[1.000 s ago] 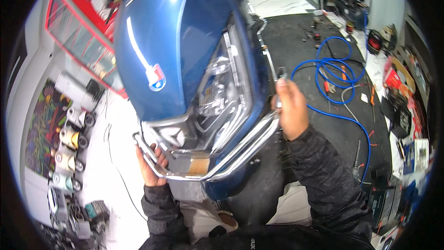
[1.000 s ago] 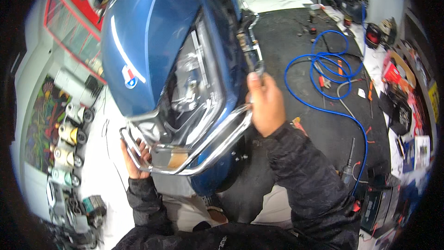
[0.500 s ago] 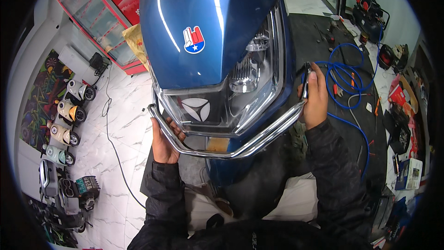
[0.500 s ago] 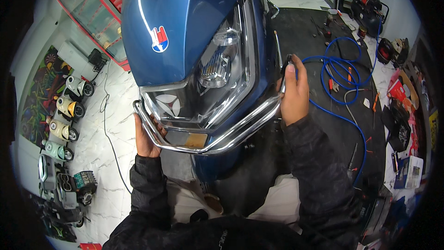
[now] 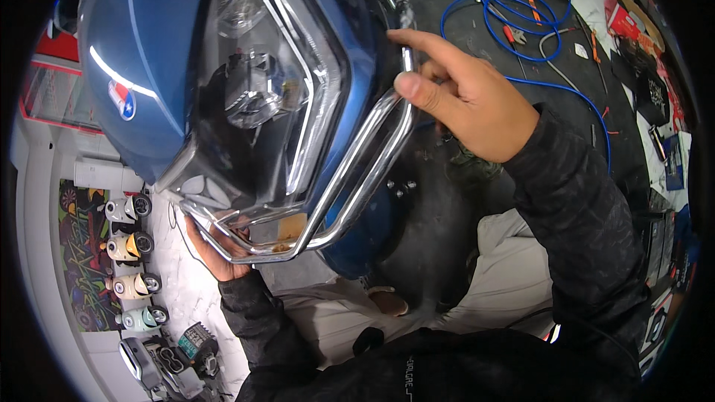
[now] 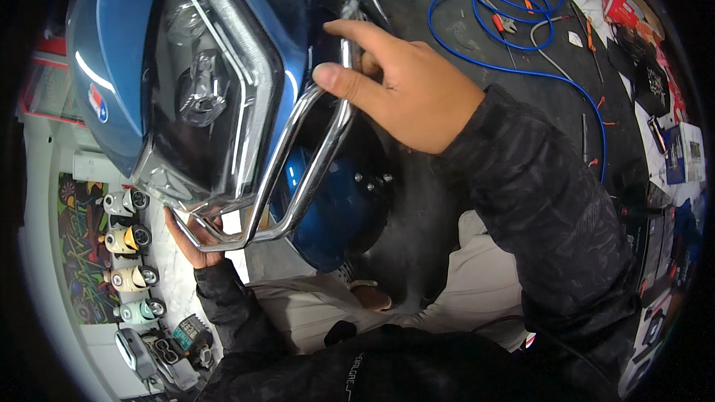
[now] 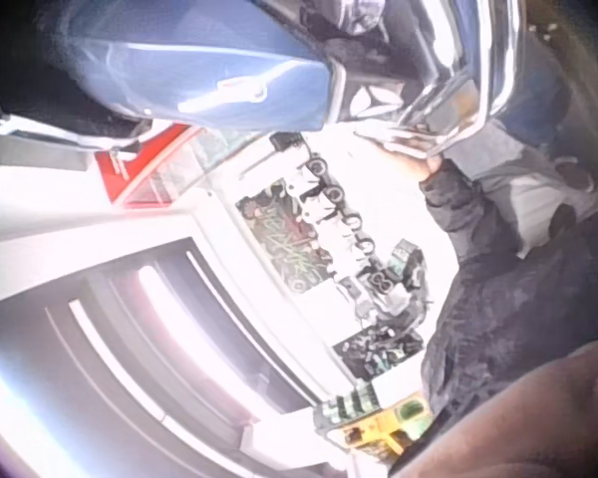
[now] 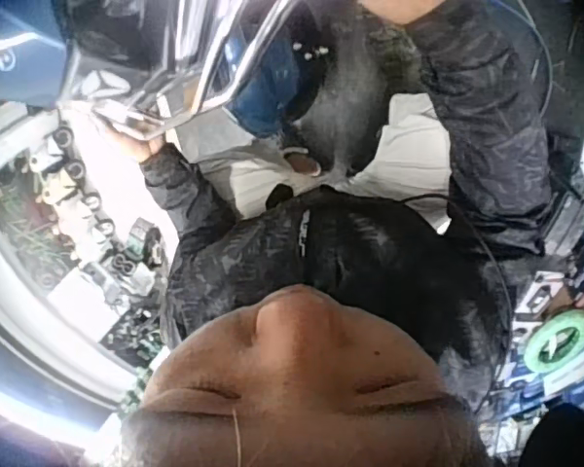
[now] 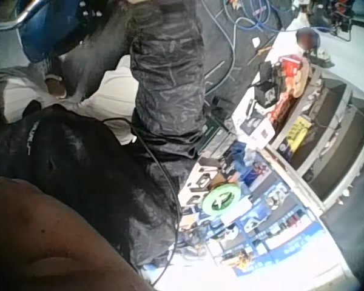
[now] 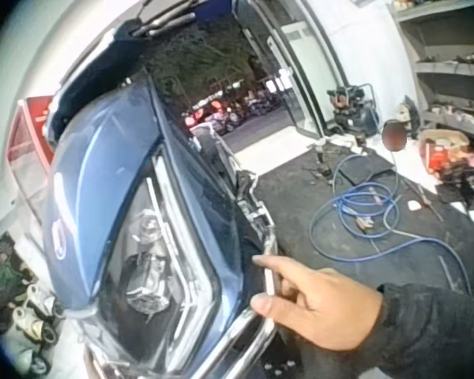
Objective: The person wipes the front fairing of a blue scooter with a cloth, then installs the front cover and a chrome bumper guard. The person aligns and presses the cover into place, then positions and secures the bumper guard at the front.
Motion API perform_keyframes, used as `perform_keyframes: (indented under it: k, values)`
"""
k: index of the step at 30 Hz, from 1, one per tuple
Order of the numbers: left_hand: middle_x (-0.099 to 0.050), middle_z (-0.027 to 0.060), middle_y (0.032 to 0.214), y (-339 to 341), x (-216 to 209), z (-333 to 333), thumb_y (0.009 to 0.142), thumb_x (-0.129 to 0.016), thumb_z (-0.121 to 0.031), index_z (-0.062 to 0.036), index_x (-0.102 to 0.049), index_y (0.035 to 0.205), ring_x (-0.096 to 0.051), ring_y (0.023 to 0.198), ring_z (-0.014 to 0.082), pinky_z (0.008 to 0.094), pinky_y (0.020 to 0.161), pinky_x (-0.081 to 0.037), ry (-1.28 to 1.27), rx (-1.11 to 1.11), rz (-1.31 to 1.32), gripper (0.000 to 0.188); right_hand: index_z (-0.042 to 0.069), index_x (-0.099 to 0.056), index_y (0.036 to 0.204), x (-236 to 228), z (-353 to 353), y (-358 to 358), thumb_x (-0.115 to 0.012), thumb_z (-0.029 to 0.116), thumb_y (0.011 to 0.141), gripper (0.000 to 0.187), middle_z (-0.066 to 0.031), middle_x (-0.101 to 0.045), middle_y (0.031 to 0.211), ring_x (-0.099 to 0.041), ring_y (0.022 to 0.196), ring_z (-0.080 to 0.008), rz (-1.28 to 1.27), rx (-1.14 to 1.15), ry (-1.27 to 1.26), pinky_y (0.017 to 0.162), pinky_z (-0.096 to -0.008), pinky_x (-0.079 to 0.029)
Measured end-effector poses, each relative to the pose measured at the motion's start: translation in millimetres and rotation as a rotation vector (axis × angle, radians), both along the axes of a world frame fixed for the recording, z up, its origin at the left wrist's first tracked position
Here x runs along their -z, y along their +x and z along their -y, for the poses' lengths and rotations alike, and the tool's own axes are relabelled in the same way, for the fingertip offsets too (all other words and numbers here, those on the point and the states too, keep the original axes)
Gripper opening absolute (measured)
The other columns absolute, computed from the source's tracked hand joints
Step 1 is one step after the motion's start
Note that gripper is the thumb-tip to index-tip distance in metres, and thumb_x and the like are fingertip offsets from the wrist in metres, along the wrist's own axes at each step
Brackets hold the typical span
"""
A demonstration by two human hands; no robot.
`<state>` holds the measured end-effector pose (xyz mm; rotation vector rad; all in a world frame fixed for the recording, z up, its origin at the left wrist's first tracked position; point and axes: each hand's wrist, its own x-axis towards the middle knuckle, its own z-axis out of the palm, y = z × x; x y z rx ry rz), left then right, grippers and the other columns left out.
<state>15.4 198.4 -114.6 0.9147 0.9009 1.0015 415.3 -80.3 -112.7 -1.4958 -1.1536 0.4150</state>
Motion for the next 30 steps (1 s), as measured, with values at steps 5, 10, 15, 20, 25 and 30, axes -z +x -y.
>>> perform_keyframes:
  k: [5, 10, 15, 20, 25, 30]
  values:
    - [-0.075, 0.0142, 0.084, -4, 3, -5, 0.104, -0.06, -0.071, -0.0035, -0.07, 0.095, -0.075, 0.071, 0.0344, 0.0459, 0.065, -0.066, 0.034, 0.049, 0.013, 0.069, -0.004, -0.049, 0.161, 9, -5, 1, -0.069, 0.052, 0.109, 0.079, -0.0125, -0.073, 0.078, -0.07, 0.069, -0.0224, -0.101, 0.032, 0.065, 0.068, -0.0367, -0.053]
    - [-0.075, 0.0093, 0.08, -14, 13, -13, 0.104, -0.06, -0.072, -0.0106, -0.068, 0.086, -0.072, 0.068, 0.0307, 0.0424, 0.066, -0.062, 0.037, 0.006, -0.017, 0.064, -0.006, -0.038, 0.165, 32, -33, 16, -0.068, 0.049, 0.111, 0.082, -0.0093, -0.072, 0.081, -0.069, 0.068, -0.0165, -0.235, 0.177, 0.06, 0.064, -0.0315, -0.054]
    - [-0.071, 0.0059, 0.079, -6, 7, -7, 0.1, -0.067, -0.074, -0.009, -0.066, 0.093, -0.068, 0.066, 0.0222, 0.0375, 0.063, -0.058, 0.071, -0.036, 0.009, 0.065, -0.002, -0.05, 0.155, 39, -60, 19, -0.064, 0.047, 0.114, 0.065, -0.0027, -0.067, 0.086, -0.063, 0.071, -0.0096, -0.48, 0.184, 0.178, 0.065, -0.0289, -0.053]
    - [-0.07, 0.0114, 0.115, 4, -17, 1, 0.1, -0.069, -0.07, -0.0042, -0.053, 0.142, -0.064, 0.069, 0.0156, 0.0232, 0.052, -0.05, 0.055, -0.175, -0.073, 0.08, 0.003, -0.061, 0.124, 22, -50, -2, -0.059, 0.038, 0.118, 0.035, 0.0003, -0.064, 0.084, -0.063, 0.074, -0.0072, -0.467, 0.05, 0.331, 0.067, -0.0284, -0.052]
    - [-0.069, 0.0069, 0.101, 11, -31, 10, 0.099, -0.068, -0.072, -0.0057, -0.057, 0.133, -0.056, 0.057, 0.0114, 0.0237, 0.05, -0.047, 0.0, -0.148, -0.033, 0.076, 0.003, -0.061, 0.118, 2, -54, -4, -0.057, 0.037, 0.119, 0.034, 0.0005, -0.062, 0.082, -0.062, 0.074, -0.0066, -0.589, 0.042, 0.391, 0.068, -0.0276, -0.052]
    - [-0.054, 0.0013, 0.079, 6, -31, 18, 0.099, -0.066, -0.076, -0.0078, -0.058, 0.112, -0.048, 0.056, 0.0109, 0.0242, 0.047, -0.041, -0.091, -0.106, 0.054, 0.069, 0.0, -0.061, 0.132, -3, -57, -19, -0.056, 0.03, 0.119, 0.033, -0.0035, -0.064, 0.083, -0.064, 0.074, -0.011, -0.598, 0.116, 0.327, 0.071, -0.0314, -0.056]
